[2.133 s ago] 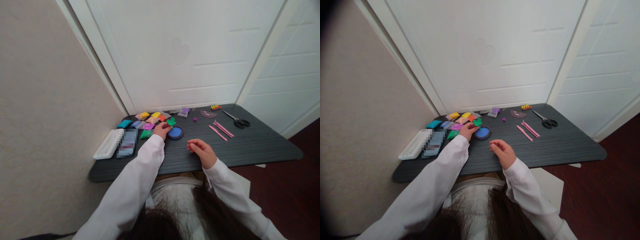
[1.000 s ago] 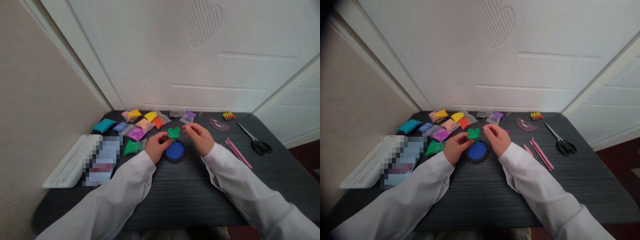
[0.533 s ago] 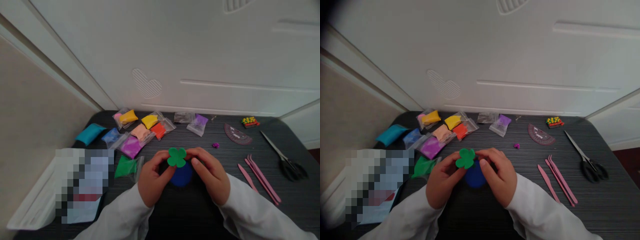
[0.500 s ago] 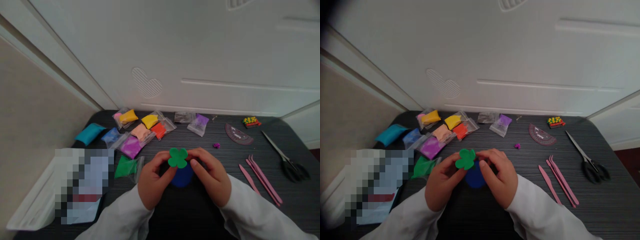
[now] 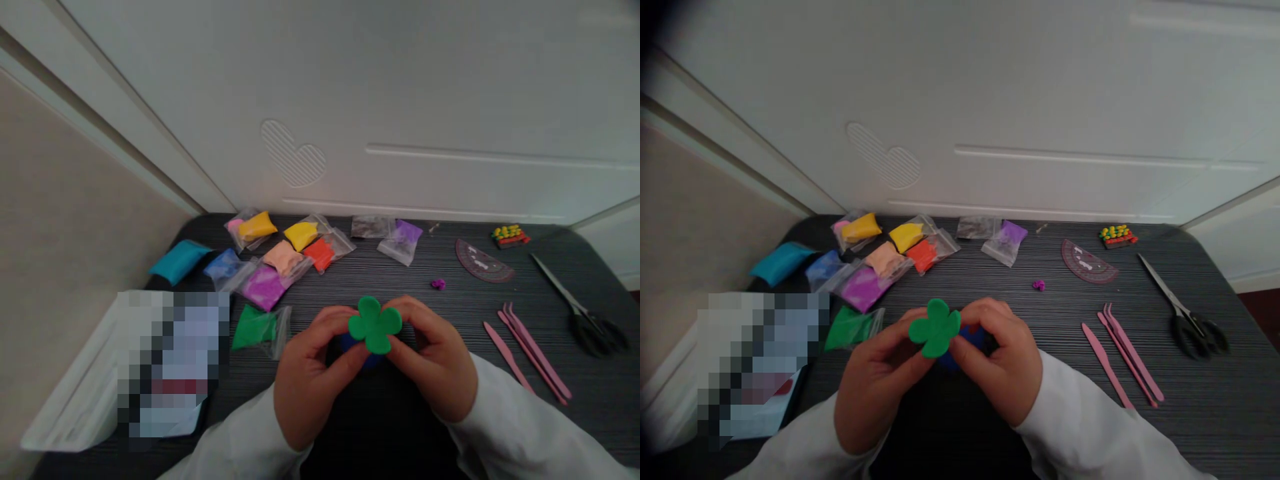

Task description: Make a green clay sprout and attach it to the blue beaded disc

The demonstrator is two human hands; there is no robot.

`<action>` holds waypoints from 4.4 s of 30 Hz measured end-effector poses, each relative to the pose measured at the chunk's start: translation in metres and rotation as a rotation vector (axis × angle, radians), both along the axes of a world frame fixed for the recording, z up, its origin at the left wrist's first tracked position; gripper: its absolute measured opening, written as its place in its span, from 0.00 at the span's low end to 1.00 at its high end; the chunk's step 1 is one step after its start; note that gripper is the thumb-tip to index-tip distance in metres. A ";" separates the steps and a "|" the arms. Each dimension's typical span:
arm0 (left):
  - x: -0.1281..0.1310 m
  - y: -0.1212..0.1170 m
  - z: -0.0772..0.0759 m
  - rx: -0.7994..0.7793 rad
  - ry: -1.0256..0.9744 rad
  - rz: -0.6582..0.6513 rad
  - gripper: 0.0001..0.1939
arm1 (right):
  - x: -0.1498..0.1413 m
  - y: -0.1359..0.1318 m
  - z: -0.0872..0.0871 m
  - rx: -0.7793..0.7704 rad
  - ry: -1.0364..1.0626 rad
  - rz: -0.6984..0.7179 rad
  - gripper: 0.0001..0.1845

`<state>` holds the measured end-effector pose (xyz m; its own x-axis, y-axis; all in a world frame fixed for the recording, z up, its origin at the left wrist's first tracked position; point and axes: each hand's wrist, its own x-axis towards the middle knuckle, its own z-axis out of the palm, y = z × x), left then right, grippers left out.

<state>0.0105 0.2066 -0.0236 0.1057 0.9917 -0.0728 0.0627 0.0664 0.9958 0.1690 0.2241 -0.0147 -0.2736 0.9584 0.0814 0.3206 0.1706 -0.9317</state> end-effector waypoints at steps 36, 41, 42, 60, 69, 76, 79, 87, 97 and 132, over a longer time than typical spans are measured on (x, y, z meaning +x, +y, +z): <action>0.004 -0.104 -0.029 0.530 0.567 -0.114 0.07 | 0.026 -0.128 -0.044 0.040 0.202 -0.240 0.16; 0.005 -0.105 -0.028 0.573 0.549 -0.177 0.09 | 0.025 -0.127 -0.044 -0.131 0.448 -0.041 0.20; 0.005 -0.105 -0.028 0.592 0.543 -0.195 0.10 | 0.025 -0.127 -0.045 -0.149 0.471 -0.019 0.20; 0.008 -0.108 -0.032 0.765 0.597 -0.253 0.11 | 0.026 -0.128 -0.048 -0.237 0.484 0.078 0.13; 0.006 -0.110 -0.033 0.815 0.674 -0.257 0.10 | 0.026 -0.129 -0.048 -0.279 0.538 0.109 0.12; 0.007 -0.110 -0.031 0.845 0.675 -0.245 0.13 | 0.026 -0.130 -0.048 -0.288 0.561 0.112 0.12; 0.006 -0.109 -0.030 0.821 0.687 -0.274 0.10 | 0.026 -0.130 -0.048 -0.298 0.565 0.116 0.13; 0.003 -0.108 -0.030 0.755 0.674 -0.260 0.15 | 0.021 -0.131 -0.048 -0.273 0.579 0.102 0.13; 0.000 -0.095 -0.053 0.810 0.656 -0.163 0.07 | 0.017 -0.123 -0.062 -0.226 0.578 0.005 0.17; 0.001 -0.110 -0.028 0.701 0.653 -0.259 0.10 | 0.023 -0.134 -0.052 -0.222 0.498 0.063 0.16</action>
<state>0.0118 0.0964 -0.0512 0.4730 0.7848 0.4004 0.5427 -0.6175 0.5693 0.1922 0.0904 -0.0671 -0.3107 0.9504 0.0132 -0.1729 -0.0429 -0.9840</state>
